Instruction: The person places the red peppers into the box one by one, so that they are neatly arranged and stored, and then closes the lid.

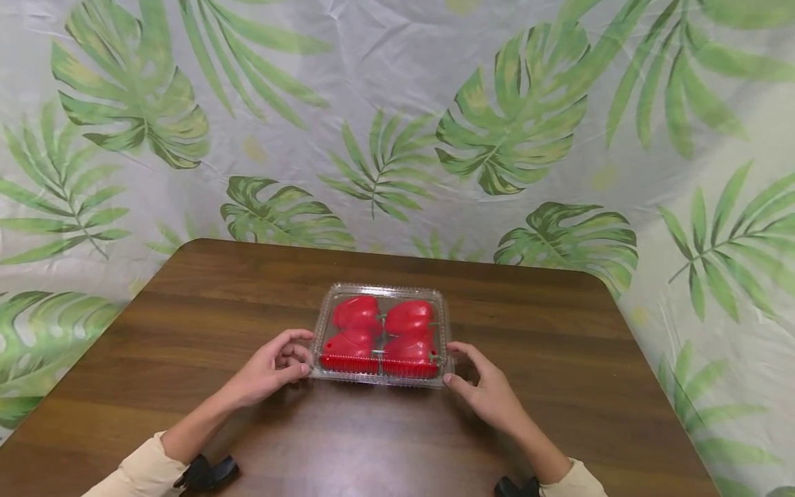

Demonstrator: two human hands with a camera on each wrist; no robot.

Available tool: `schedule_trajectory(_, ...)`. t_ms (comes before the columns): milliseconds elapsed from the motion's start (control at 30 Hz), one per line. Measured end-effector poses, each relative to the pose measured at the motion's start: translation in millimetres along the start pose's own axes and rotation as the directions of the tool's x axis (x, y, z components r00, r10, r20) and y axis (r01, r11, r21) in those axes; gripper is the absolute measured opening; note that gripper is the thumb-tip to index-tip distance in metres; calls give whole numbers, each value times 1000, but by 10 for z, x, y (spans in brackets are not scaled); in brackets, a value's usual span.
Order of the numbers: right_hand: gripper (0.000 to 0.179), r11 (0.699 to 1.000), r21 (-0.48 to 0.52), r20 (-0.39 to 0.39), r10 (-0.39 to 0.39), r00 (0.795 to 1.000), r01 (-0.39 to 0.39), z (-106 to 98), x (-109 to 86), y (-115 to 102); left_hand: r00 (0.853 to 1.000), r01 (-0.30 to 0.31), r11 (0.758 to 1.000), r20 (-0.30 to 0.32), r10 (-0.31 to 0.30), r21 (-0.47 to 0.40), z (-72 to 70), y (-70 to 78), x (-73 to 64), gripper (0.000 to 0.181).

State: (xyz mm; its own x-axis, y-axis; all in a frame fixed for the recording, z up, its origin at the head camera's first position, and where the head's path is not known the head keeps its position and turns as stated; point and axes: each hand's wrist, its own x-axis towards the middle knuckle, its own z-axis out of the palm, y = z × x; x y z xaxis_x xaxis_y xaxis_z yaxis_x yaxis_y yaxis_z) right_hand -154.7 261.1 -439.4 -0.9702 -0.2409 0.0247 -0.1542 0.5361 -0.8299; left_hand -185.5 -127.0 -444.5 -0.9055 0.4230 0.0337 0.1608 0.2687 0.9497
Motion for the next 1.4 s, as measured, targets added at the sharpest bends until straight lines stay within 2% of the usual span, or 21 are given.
schedule_trajectory(67,51,994,111,71,10,997,-18,-7,19,1,999,26,999,29,-25,-47,6,33,11,50)
schedule_trajectory(133,52,973,227,138,7,990,-39,-9,35,-1,997,59,995,45,-55,-85,14,63,17,50)
schedule_trajectory(300,52,921,384,217,-23,976,-63,17,52,-12,991,124,980,59,-116,-154,51,72,9,51)
schedule_trajectory(467,50,889,443,221,17,975,-116,64,54,-26,989,144,969,67,-133,-201,109,73,5,51)
schedule_trajectory(733,50,830,526,172,111,979,-186,190,53,-55,978,205,939,13,-210,-275,222,79,-5,39)
schedule_trajectory(867,51,819,538,160,133,978,-199,210,58,-77,975,203,933,-25,-220,-297,239,82,-3,37)
schedule_trajectory(1067,51,807,547,163,155,974,-220,205,68,-90,974,206,921,-25,-227,-331,221,78,10,36)
schedule_trajectory(1300,51,845,492,150,154,977,-209,209,102,-91,971,195,936,-76,-226,-291,183,48,20,38)
schedule_trajectory(1400,51,851,481,145,160,977,-210,207,94,-88,967,204,940,-92,-236,-272,180,38,11,37)
